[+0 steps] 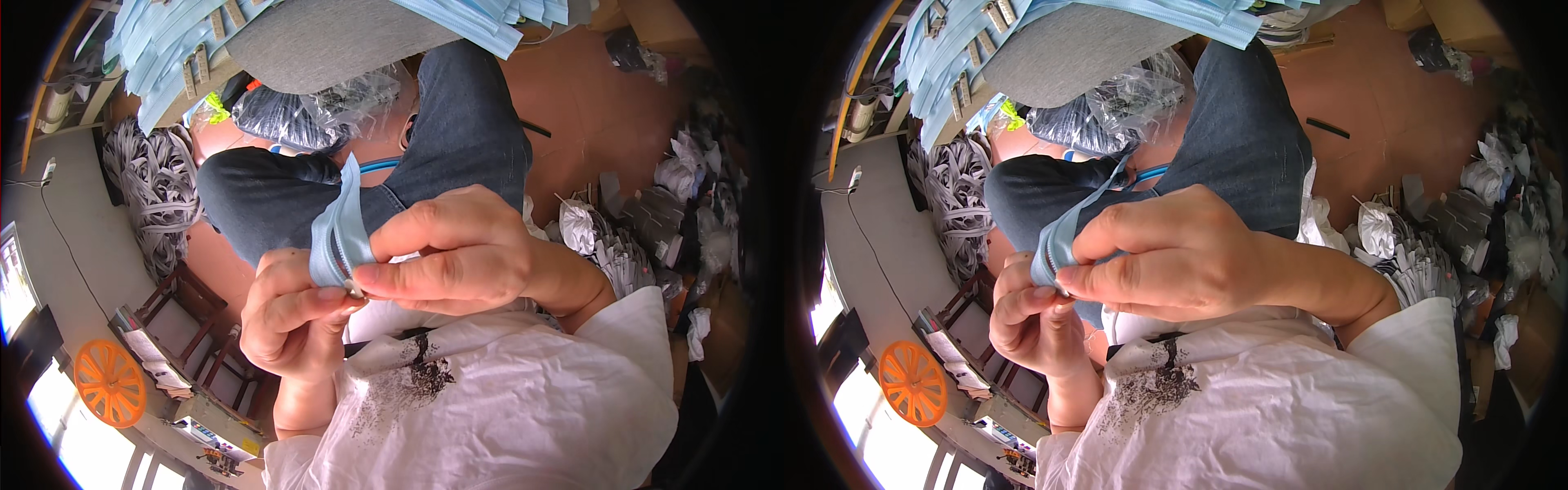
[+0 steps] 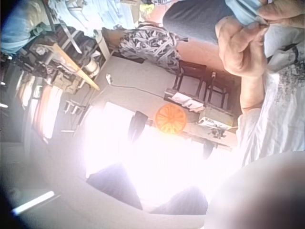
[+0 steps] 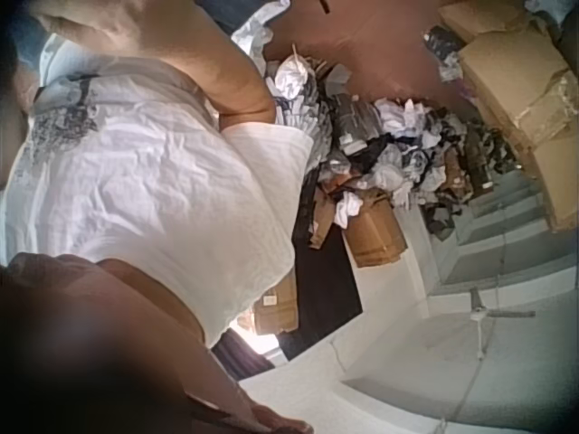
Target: Manual assembly of zipper sliders onto zipper tape lengths in a workshop environment.
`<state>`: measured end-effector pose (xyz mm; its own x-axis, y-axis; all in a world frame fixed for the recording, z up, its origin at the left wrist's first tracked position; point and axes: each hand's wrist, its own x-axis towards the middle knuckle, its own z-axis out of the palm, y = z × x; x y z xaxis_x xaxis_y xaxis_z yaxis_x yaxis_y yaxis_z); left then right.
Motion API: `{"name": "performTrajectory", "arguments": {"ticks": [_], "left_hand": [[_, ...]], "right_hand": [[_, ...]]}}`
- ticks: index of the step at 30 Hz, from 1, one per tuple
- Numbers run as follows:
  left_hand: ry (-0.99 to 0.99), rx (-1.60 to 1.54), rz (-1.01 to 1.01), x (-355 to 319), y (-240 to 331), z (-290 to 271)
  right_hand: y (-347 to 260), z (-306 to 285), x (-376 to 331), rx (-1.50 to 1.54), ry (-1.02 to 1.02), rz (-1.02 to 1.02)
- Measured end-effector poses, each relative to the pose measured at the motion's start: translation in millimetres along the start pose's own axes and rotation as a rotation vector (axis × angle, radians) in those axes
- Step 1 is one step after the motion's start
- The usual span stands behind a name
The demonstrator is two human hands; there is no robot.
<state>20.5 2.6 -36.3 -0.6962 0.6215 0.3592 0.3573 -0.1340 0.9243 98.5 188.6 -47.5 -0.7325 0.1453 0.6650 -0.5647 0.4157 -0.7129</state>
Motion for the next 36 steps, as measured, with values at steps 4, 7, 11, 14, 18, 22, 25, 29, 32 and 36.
{"name": "performTrajectory", "arguments": {"ticks": [4,7,11,14,18,22,25,29,32,36], "left_hand": [[-0.023,0.030,0.006,2,2,-1],[0.046,0.112,-0.001,5,4,5],[0.041,0.249,0.026,4,7,11],[0.112,0.182,-0.009,-1,3,16],[0.172,-0.047,-0.104,-3,5,17],[0.193,-0.086,-0.136,-4,4,16],[0.176,-0.081,-0.119,-4,3,16],[0.151,-0.045,-0.089,-2,3,14],[0.138,-0.013,-0.066,-2,3,13],[0.056,0.047,-0.055,-2,4,13]], "right_hand": [[0,-1,2,0.024,0.009,0.011],[0,-1,1,0.085,-0.003,0.042],[-3,6,-3,0.083,0.042,0.088],[-4,10,1,0.091,0.097,0.117],[-2,6,1,0.224,0.103,0.235],[-10,-8,6,0.276,-0.025,0.408],[-8,-9,6,0.228,-0.045,0.373],[6,-1,1,0.157,0.037,0.107],[5,1,-1,0.028,0.015,0.056],[7,3,-2,-0.055,0.060,0.018]]}}
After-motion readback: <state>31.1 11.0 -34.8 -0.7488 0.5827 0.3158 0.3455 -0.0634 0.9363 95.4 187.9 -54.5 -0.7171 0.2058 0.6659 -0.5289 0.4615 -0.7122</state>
